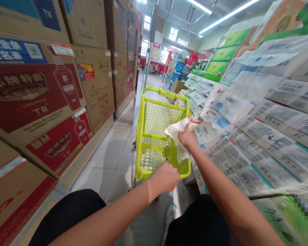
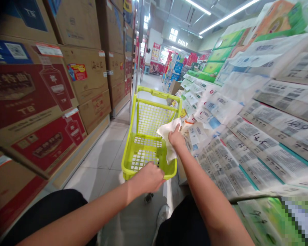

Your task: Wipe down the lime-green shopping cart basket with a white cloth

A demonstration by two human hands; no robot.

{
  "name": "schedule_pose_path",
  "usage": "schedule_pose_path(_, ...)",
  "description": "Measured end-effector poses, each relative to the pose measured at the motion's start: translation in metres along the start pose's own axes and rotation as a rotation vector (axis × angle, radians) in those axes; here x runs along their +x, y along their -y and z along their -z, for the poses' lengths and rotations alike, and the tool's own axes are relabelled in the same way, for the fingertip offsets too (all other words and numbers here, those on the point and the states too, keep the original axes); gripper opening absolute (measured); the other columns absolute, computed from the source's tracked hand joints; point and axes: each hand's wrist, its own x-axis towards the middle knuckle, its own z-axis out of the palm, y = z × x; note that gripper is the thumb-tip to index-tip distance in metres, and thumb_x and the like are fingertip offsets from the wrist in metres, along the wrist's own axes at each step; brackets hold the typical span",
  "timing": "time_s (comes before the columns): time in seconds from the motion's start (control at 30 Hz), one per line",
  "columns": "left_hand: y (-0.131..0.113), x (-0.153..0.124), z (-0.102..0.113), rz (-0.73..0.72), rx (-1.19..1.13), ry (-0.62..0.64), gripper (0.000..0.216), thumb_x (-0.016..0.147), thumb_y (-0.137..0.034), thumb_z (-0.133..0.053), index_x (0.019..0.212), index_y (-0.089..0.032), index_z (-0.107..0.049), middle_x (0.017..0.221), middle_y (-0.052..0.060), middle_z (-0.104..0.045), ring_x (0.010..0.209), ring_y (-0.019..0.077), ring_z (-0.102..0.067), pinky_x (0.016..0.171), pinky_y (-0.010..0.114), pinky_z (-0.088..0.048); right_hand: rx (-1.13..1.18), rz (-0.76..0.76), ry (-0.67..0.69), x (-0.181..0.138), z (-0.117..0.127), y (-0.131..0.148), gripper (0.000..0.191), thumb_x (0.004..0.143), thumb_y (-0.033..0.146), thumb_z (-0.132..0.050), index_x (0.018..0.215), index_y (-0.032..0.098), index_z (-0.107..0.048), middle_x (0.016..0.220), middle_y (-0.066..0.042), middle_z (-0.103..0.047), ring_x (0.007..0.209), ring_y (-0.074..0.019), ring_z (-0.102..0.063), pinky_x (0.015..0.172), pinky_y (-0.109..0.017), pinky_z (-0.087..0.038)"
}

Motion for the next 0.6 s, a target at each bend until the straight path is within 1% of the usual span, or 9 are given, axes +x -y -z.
schedule_pose_path(0.1, -0.012, -0.012, 0.002, -0.026, -0.06, 0.05, 0.029, 0.094, -0.03, -0.055, 0.081, -0.013, -0.073, 0.071, 0.012, -0.072, 0.069, 0.0271, -0.073, 0.064, 0.04, -0.051, 0.061, -0.085, -0.051, 0.038, 0.004, 0.009, 0.079, 0.099, 0.03, -0.038, 0.163, 0.007, 0.002, 0.129, -0.028, -0.063, 0.117, -0.0382, -0.064, 0.1, -0.05, -0.045)
schedule_pose_path(0.17, -0.018, -0.018, 0.002, -0.037, -0.094, 0.071, 0.026, 0.093, -0.029, -0.057, 0.081, -0.013, -0.073, 0.071, 0.012, -0.072, 0.068, 0.0269, -0.073, 0.065, 0.041, -0.052, 0.116, -0.146, -0.073, 0.058, 0.006, 0.012, 0.077, 0.099, 0.026, -0.037, 0.163, 0.01, 0.002, 0.133, -0.027, -0.062, 0.119, -0.0372, -0.063, 0.099, -0.048, -0.046)
schedule_pose_path(0.27, -0.019, -0.023, 0.004, -0.009, -0.11, 0.08, 0.027, 0.094, -0.03, -0.055, 0.082, -0.013, -0.073, 0.071, 0.012, -0.072, 0.068, 0.0276, -0.073, 0.067, 0.043, -0.053, 0.165, -0.163, -0.099, 0.072, 0.005, 0.014, 0.072, 0.099, 0.026, -0.035, 0.162, 0.011, -0.006, 0.137, -0.026, -0.059, 0.12, -0.0365, -0.062, 0.098, -0.046, -0.047)
schedule_pose_path(0.33, -0.015, -0.026, 0.006, 0.034, -0.104, 0.08, 0.03, 0.096, -0.033, -0.054, 0.083, -0.012, -0.073, 0.07, 0.013, -0.072, 0.069, 0.0287, -0.073, 0.069, 0.044, -0.054, 0.17, -0.154, -0.098, 0.068, 0.002, 0.014, 0.071, 0.097, 0.026, -0.04, 0.16, 0.009, -0.012, 0.134, -0.027, -0.06, 0.118, -0.0364, -0.063, 0.097, -0.046, -0.047)
schedule_pose_path(0.4, -0.006, -0.028, 0.01, 0.074, -0.091, 0.089, 0.033, 0.095, -0.038, -0.055, 0.084, -0.013, -0.073, 0.07, 0.014, -0.072, 0.072, 0.0305, -0.074, 0.07, 0.045, -0.054, 0.165, -0.14, -0.097, 0.057, -0.003, 0.014, 0.075, 0.093, 0.028, -0.048, 0.157, 0.007, -0.016, 0.131, -0.027, -0.062, 0.117, -0.0369, -0.064, 0.098, -0.047, -0.047)
schedule_pose_path(0.5, 0.01, -0.029, 0.013, 0.136, -0.058, 0.106, 0.037, 0.094, -0.044, -0.055, 0.084, -0.014, -0.074, 0.073, 0.014, -0.073, 0.074, 0.0332, -0.073, 0.068, 0.045, -0.053, 0.192, -0.068, -0.08, 0.029, -0.009, 0.014, 0.081, 0.088, 0.036, -0.057, 0.154, 0.004, -0.02, 0.132, -0.028, -0.061, 0.117, -0.0379, -0.063, 0.099, -0.047, -0.048)
schedule_pose_path(0.6, 0.024, -0.025, 0.011, 0.167, -0.007, 0.074, 0.04, 0.095, -0.047, -0.054, 0.085, -0.014, -0.075, 0.075, 0.015, -0.073, 0.076, 0.0337, -0.073, 0.069, 0.044, -0.051, 0.245, 0.0, -0.025, -0.003, -0.015, 0.013, 0.085, 0.086, 0.042, -0.06, 0.153, 0.004, -0.022, 0.135, -0.027, -0.06, 0.121, -0.0365, -0.061, 0.101, -0.044, -0.048)
